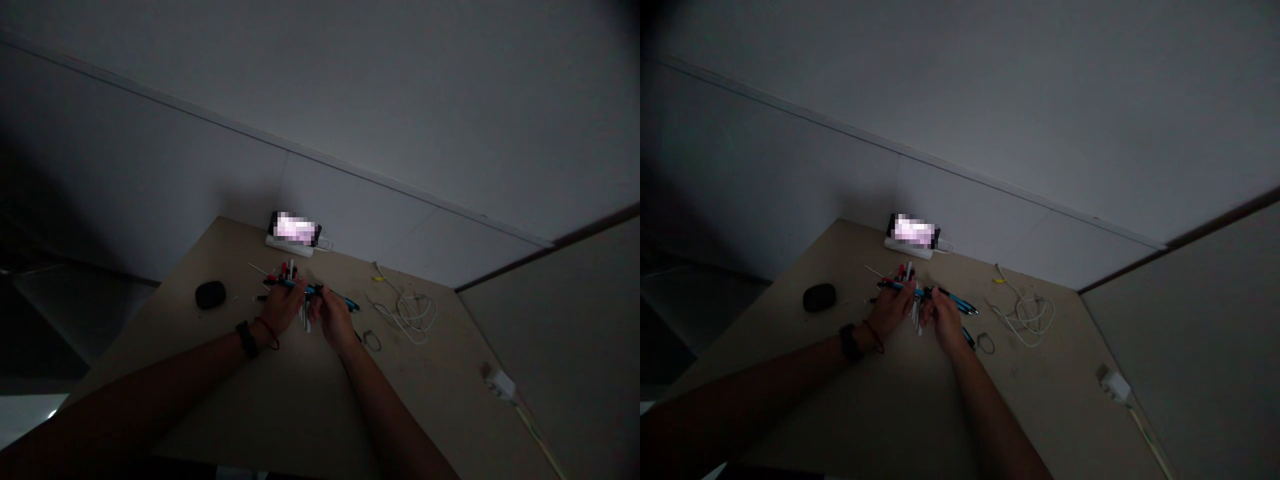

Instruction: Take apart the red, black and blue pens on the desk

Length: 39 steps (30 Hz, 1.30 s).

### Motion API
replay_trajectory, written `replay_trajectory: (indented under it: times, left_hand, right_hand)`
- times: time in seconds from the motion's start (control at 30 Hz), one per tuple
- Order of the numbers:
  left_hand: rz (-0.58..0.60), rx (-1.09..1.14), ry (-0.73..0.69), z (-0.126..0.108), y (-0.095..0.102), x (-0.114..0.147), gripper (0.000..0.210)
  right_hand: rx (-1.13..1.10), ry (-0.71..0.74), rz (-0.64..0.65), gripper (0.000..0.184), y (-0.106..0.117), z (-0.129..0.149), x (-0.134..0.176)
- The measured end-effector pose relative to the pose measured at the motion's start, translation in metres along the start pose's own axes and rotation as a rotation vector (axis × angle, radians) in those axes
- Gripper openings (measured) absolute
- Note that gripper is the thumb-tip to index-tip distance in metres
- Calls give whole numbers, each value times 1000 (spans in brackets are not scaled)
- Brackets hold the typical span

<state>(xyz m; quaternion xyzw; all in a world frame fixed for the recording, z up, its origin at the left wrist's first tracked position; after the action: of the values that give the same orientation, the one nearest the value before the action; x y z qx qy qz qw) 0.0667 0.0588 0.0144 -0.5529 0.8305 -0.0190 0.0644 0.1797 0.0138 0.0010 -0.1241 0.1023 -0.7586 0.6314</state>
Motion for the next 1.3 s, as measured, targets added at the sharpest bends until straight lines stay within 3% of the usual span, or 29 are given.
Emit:
replay_trajectory:
  times: [0.13, 0.37, 0.57, 0.83, 1.3]
  left_hand:
    - [4, -15, -20, -2, 0, 0, 56]
    - [-1, -7, -32, -3, 0, 0, 58]
    - [-8, 5, -17, -2, 0, -1, 59]
    - [-7, 37, 16, 0, 0, -1, 57]
    - [1, 15, -43, -2, 0, -1, 30]
  right_hand:
    - [-41, 6, -15, 37, 3, -1, 0]
    - [11, -30, -35, 47, 6, -6, 0]
    - [-36, 18, -50, 31, 6, 2, 1]
    - [-88, 40, -94, 23, 9, 5, 2]
    - [-143, 36, -102, 22, 12, 5, 2]
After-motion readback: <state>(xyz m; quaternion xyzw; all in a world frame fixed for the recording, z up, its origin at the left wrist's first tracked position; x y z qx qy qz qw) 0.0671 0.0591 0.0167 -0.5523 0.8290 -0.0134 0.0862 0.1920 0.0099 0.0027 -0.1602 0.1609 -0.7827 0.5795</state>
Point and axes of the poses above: each hand's wrist, its own x-axis away from the middle knuckle, its own y-axis out of the back of the hand, z = x × y, the point moved 8 cm from there along -x, towards the middle knuckle, and after that the axes turned 1 degree about -y, right-handed, at the moved point
